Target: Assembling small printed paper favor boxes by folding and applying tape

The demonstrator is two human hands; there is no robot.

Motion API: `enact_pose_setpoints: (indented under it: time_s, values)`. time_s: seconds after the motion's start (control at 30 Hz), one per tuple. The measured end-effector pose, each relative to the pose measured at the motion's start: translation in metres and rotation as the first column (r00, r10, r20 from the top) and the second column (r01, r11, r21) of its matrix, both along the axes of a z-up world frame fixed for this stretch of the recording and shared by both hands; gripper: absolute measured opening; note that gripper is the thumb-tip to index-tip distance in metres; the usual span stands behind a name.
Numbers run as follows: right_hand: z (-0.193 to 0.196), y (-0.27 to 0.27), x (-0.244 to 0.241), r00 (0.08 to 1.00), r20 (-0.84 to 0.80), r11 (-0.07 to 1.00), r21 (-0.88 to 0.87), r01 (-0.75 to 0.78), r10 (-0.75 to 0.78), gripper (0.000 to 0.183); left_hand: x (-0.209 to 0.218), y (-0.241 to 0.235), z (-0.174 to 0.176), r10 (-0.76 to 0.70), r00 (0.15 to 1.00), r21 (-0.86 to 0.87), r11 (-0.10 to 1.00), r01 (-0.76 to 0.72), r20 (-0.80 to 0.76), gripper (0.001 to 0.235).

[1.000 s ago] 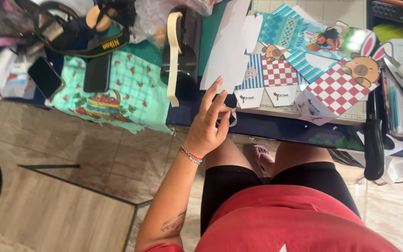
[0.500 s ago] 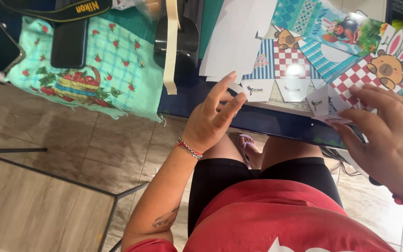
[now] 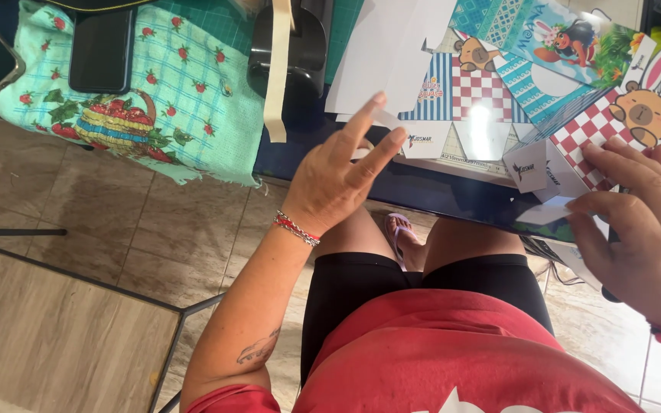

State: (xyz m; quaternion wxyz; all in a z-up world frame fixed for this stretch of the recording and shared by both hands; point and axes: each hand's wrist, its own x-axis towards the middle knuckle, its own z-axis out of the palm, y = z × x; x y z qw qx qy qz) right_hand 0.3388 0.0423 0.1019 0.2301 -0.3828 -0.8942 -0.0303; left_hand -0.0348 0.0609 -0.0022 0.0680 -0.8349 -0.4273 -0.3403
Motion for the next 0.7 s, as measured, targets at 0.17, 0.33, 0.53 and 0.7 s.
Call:
enact_pose_setpoints:
  time_s: [0.17, 0.33, 0.53, 0.7]
  values:
    - [0.003, 0.007, 0.01, 0.998, -0.023, 0.995, -0.085, -0.059, 0.058, 0.018, -0.003, 0.001, 0.019, -0.1, 0.955, 0.013, 0.995, 0.101, 0.28, 0.063]
    - [-0.001, 0.014, 0.017, 0.995, 0.009, 0.989, -0.11, -0.094, 0.096, 0.021, 0.0, 0.0, 0.047, -0.005, 0.918, -0.047, 0.999, 0.026, 0.397, 0.058]
    - [-0.032, 0.03, 0.044, 0.988, -0.043, 0.986, -0.074, -0.148, 0.145, 0.018, -0.001, -0.005, 0.058, -0.073, 0.892, -0.196, 0.965, 0.177, 0.446, 0.089]
    - [-0.008, 0.029, 0.045, 0.988, 0.103, 0.987, -0.128, -0.101, 0.114, 0.034, 0.042, -0.024, 0.068, -0.067, 0.363, -0.228, 0.667, 0.709, 0.93, 0.021]
